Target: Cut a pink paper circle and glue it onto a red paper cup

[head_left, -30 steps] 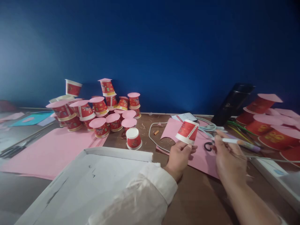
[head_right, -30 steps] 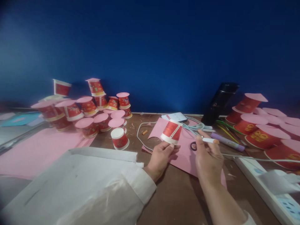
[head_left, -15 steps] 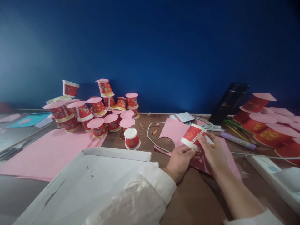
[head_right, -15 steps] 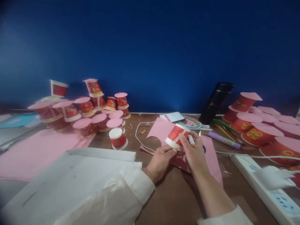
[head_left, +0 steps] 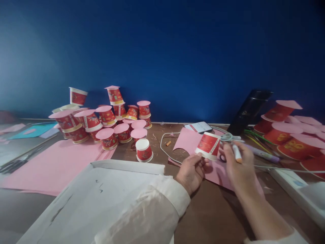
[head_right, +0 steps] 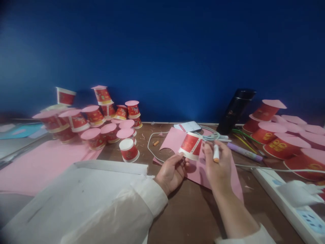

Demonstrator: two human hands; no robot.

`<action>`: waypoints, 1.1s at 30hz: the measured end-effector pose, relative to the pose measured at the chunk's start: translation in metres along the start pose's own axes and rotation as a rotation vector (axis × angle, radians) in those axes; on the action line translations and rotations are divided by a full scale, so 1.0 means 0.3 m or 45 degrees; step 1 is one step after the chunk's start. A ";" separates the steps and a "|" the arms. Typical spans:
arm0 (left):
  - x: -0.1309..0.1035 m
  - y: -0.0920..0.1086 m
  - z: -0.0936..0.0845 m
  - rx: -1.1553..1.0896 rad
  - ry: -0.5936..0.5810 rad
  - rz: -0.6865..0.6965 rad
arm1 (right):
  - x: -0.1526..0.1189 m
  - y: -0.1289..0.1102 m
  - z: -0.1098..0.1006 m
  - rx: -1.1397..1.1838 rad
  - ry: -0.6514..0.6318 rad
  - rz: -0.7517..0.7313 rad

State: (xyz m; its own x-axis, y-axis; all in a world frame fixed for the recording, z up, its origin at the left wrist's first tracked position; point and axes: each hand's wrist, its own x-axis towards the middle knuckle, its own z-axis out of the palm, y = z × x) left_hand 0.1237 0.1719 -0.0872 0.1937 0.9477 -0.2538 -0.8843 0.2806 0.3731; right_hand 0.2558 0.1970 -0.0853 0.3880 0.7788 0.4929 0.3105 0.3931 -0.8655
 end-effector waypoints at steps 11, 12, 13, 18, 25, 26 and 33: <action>0.016 0.003 -0.022 0.078 0.033 0.051 | -0.071 -0.055 -0.036 -0.169 -0.122 -0.405; 0.016 0.004 -0.022 0.079 0.031 0.057 | -0.074 -0.051 -0.037 -0.191 -0.141 -0.449; 0.015 0.004 -0.022 0.079 0.029 0.060 | -0.075 -0.050 -0.037 -0.214 -0.158 -0.496; 0.016 0.002 -0.021 0.068 0.015 0.094 | -0.075 -0.084 -0.028 -0.376 -0.189 -0.741; 0.013 -0.002 -0.021 0.107 -0.067 0.155 | -0.088 -0.070 -0.013 -0.474 -0.260 -0.751; 0.012 -0.002 -0.020 0.119 -0.073 0.164 | -0.088 -0.066 -0.012 -0.481 -0.261 -0.757; 0.028 -0.012 -0.035 0.657 0.029 0.343 | -0.081 -0.072 -0.017 -0.446 -0.239 -0.747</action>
State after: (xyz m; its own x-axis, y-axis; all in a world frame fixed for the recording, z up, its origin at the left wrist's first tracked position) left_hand 0.1240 0.1772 -0.0999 -0.0237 0.9941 -0.1063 -0.5789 0.0730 0.8121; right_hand 0.2441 0.1670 -0.0783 -0.0754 0.5702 0.8181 0.6957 0.6178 -0.3665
